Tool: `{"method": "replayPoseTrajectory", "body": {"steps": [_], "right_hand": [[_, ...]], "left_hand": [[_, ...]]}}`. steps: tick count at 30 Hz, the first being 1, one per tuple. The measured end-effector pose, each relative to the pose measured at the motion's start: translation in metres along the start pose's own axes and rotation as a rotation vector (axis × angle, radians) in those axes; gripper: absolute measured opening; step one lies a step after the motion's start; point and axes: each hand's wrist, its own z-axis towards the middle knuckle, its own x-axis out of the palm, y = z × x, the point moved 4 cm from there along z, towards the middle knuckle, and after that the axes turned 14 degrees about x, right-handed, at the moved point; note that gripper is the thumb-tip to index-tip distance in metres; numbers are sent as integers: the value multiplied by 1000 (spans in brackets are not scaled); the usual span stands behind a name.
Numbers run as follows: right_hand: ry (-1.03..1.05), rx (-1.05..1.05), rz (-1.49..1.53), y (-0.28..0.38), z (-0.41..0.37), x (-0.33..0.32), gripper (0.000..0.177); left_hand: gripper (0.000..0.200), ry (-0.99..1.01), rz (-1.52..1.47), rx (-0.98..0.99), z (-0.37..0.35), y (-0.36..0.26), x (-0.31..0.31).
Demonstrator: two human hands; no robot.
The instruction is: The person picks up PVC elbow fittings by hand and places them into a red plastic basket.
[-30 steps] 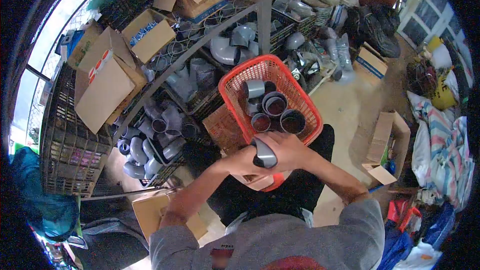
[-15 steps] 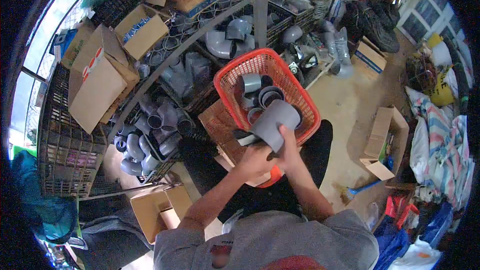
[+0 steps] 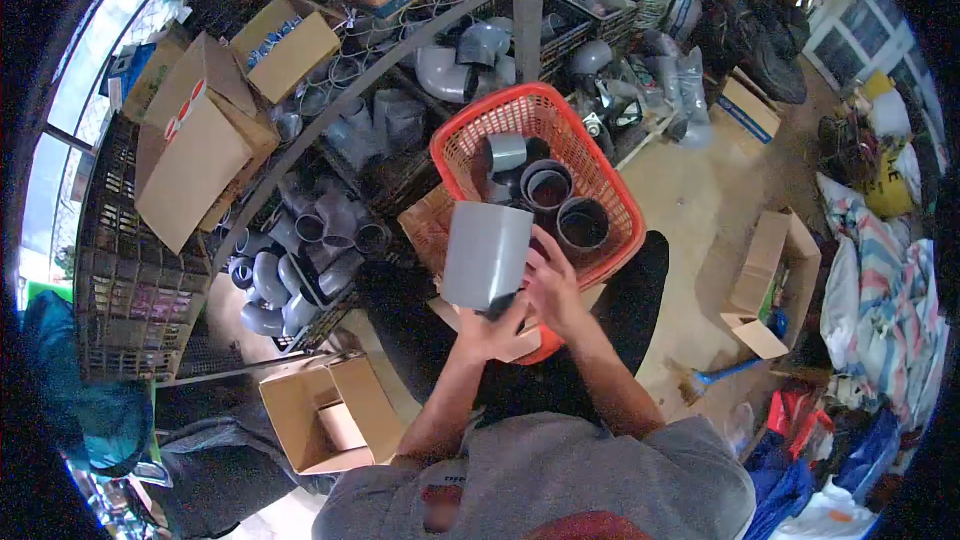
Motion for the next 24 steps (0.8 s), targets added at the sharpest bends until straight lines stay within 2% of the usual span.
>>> {"method": "replayPoseTrajectory", "body": {"steps": [1, 2, 3, 4, 5, 6, 7, 8, 10, 11, 12, 14, 15, 16, 18, 19, 20, 22, 23, 24], "right_hand": [[91, 22, 75, 7, -2, 5, 90], [177, 46, 152, 8, -5, 8, 87], [-13, -87, -33, -2, 1, 0, 85], [-18, -85, -31, -7, -1, -3, 85], [-42, 16, -51, -6, -5, 5, 86], [-65, 114, -70, -3, -10, 17, 88], [-164, 85, -143, 10, -26, 40, 101], [-168, 83, -141, 8, -23, 40, 101], [265, 75, 46, -2, -19, 49, 110], [345, 33, 63, -6, -17, 51, 119], [340, 29, 61, -10, -16, 52, 119], [255, 158, 211, -21, -13, 48, 126], [365, 57, 190, -15, -16, 48, 120], [359, 57, 199, -23, -14, 32, 120], [156, 40, -52, -44, 0, -11, 122], [45, -52, -79, -25, -1, -8, 124], [38, -51, -77, -8, 1, -6, 124], [61, -261, -506, 30, 0, -1, 122], [63, -258, -502, 42, -5, 3, 122], [65, -212, -628, 52, -10, 9, 117]], "left_hand": [[44, 78, -65, -89, -7, 23, -2], [44, 76, -62, -93, -6, 20, -4], [49, 257, 87, -102, -8, 16, 1], [53, 440, 235, -106, -10, 14, 6], [63, 434, 243, -71, -31, 32, 14], [63, 442, 240, -68, -28, 27, 16], [63, 296, 45, -161, -21, 16, 14], [63, 147, -149, -257, -13, 1, 11], [63, -158, -533, -453, -4, -25, 9], [63, -315, -724, -546, -3, -27, 12], [63, -311, -728, -547, -2, -14, 30], [68, -989, -1021, -50, -2, 33, 69], [70, -1321, -1128, 225, -3, 33, 70], [70, -1320, -1122, 214, -17, 26, 45], [73, -506, -1197, -652, -13, -17, -2], [73, -474, -1119, -616, -15, -10, -5], [73, -473, -1122, -623, -15, -12, -5], [71, -506, -1002, -822, -20, -15, -8], [66, -517, -1004, -809, -25, -13, -10], [66, -522, -998, -809, -34, -4, -14]]}}
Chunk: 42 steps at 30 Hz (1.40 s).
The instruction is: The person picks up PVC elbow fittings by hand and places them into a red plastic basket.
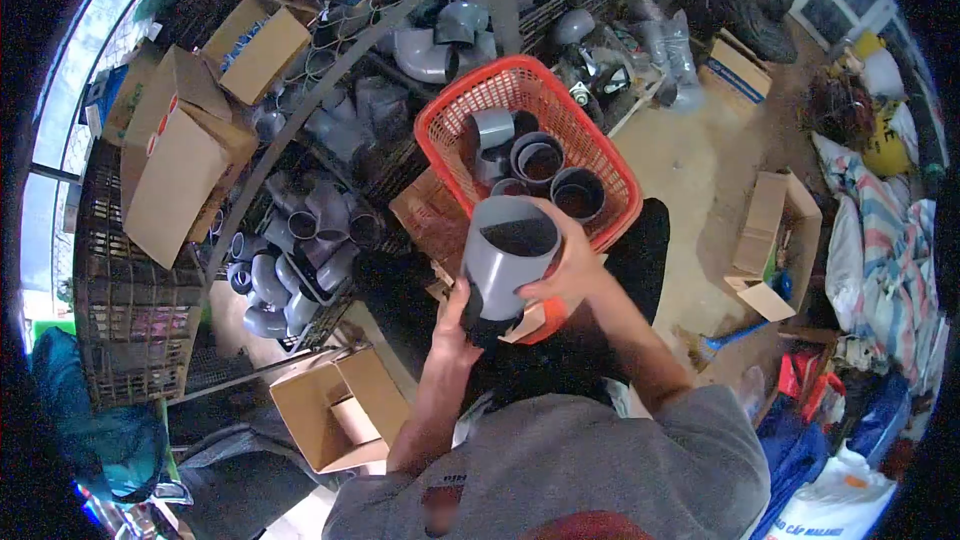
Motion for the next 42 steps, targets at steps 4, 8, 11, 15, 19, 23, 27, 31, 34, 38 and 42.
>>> {"method": "replayPoseTrajectory", "body": {"steps": [4, 8, 11, 15, 19, 23, 27, 31, 34, 38, 42], "right_hand": [[14, 33, -168, -4, 9, -16, 109], [-213, 31, -374, 0, 28, -49, 113], [-181, -6, -710, -32, 53, -77, 112], [-119, 87, -1061, -63, 66, -75, 107], [-85, 154, -1197, -75, 70, -61, 108], [-2, 111, -1365, -78, 67, -41, 107], [16, 59, -1342, -82, 65, -44, 105], [9, 20, -1303, -88, 56, -62, 108], [-45, -3, -1775, -117, 52, -79, 100], [-39, 113, -1758, -74, 40, -68, 92], [-123, 27, -1293, -38, 28, -46, 83]], "left_hand": [[42, 30, 321, 32, 7, -7, -49], [22, -109, 513, 17, 0, 0, -83], [21, -142, 587, 104, 1, -1, -95], [22, -288, 431, 9, 11, 13, -112], [21, -185, 464, 29, 18, 15, -103], [20, -242, 440, -25, 17, 16, -98], [20, -220, 512, -54, 23, 17, -105], [20, -212, 474, -94, 32, 25, -109], [21, -226, 482, -80, 30, 22, -92], [28, -189, 503, -134, 37, 24, -96], [22, -251, 457, -12, 40, 16, -77]]}}
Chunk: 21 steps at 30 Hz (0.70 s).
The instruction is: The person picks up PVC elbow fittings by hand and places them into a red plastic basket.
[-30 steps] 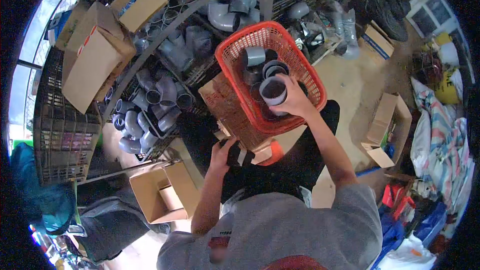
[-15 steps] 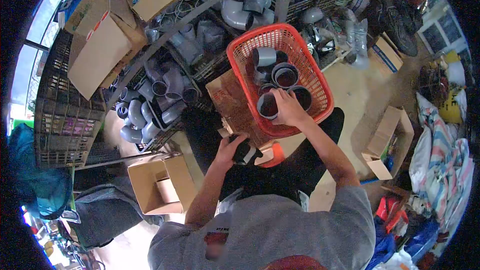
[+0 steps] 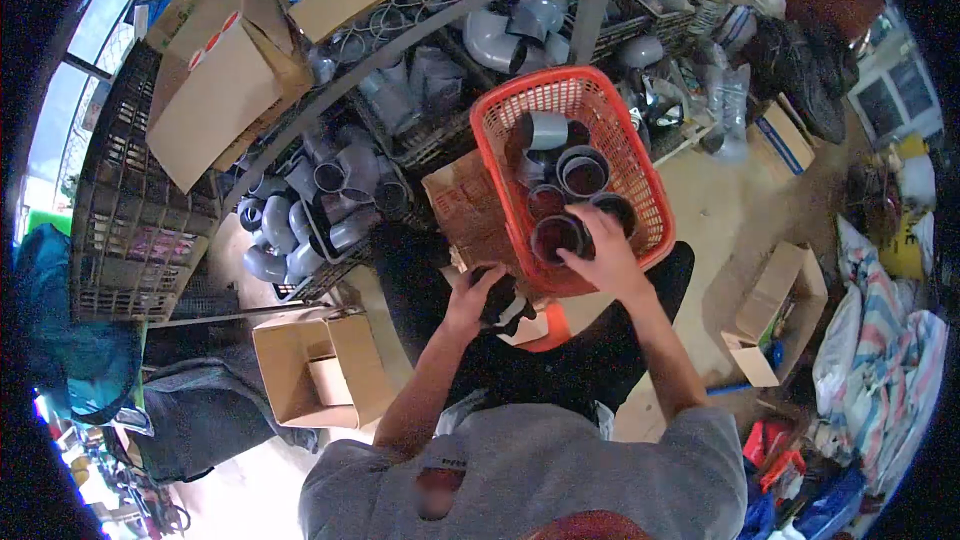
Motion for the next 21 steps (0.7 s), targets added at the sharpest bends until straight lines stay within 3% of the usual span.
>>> {"method": "replayPoseTrajectory", "body": {"steps": [2, 3, 4, 5, 7, 8, 9, 10, 12, 15, 16, 17, 20, 21], "right_hand": [[158, -53, 616, 19, -14, 0, 77], [218, -16, 820, 29, -22, 6, 74], [279, 25, 1025, 41, -30, 14, 70], [335, 114, 1411, 56, -37, 21, 55], [288, 223, 1313, 41, -43, 46, 46], [237, 330, 1210, 30, -44, 63, 37], [80, 339, 1281, 30, -42, 63, 27], [82, 354, 1285, 28, -44, 63, 27], [-11, 444, 1431, 36, -41, 35, 11], [-117, 415, 1272, 2, -44, 26, 12], [-140, 408, 1203, -5, -43, 23, 17], [-189, 469, 1270, 21, -42, -10, 33], [-221, 375, 1189, -9, -37, -8, 34], [-206, 366, 1172, -12, -37, -12, 17]], "left_hand": [[21, 46, -163, 119, 4, -12, 11], [21, 171, -137, 176, 13, -16, 16], [21, 165, -138, 178, 18, -16, 18], [20, 213, -97, 290, 15, -32, 33], [14, 222, 100, 513, 14, -56, 50], [14, 220, 102, 508, 17, -66, 53], [12, 212, 311, 658, 17, -81, 56], [11, 205, 523, 799, 19, -91, 58], [10, 188, 547, 928, 30, -93, 50], [13, 167, 618, 913, 35, -97, 39], [15, 165, 626, 919, 36, -95, 33], [15, 167, 614, 912, 38, -91, 27], [15, 144, 599, 831, 40, -79, 13], [15, 112, 600, 757, 40, -74, 10]]}}
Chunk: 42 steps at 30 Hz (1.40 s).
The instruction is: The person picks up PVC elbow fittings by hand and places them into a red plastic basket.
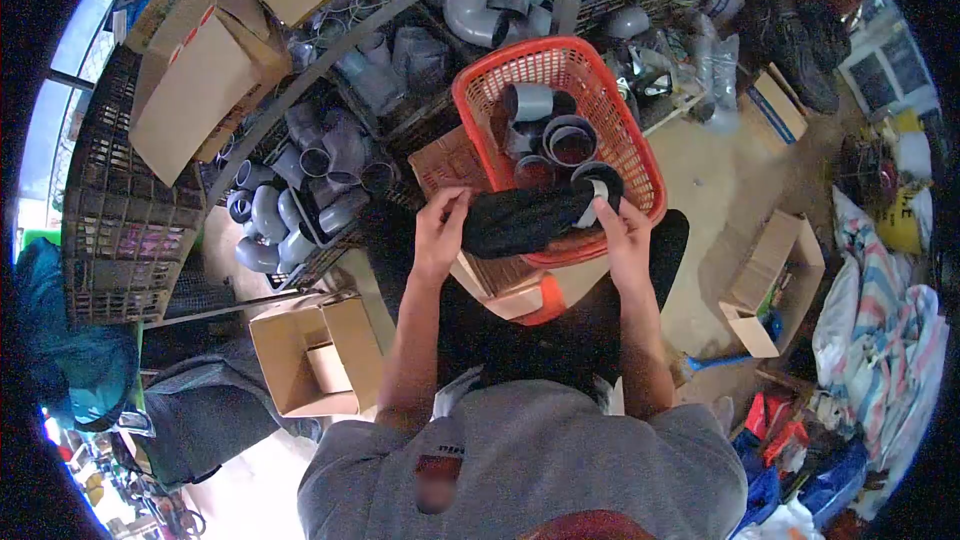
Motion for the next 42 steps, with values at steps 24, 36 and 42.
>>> {"method": "replayPoseTrajectory", "body": {"steps": [24, 36, 42], "right_hand": [[95, -67, -734, -43, 40, 18, 52], [-70, -7, -1317, -42, 46, 35, 48], [-1, 7, -872, -51, 61, 13, 35]], "left_hand": [[26, 2, 488, 285, -25, 52, 3], [53, 96, 92, -437, -36, 49, 55], [62, 48, -258, -482, -43, 137, 60]]}}
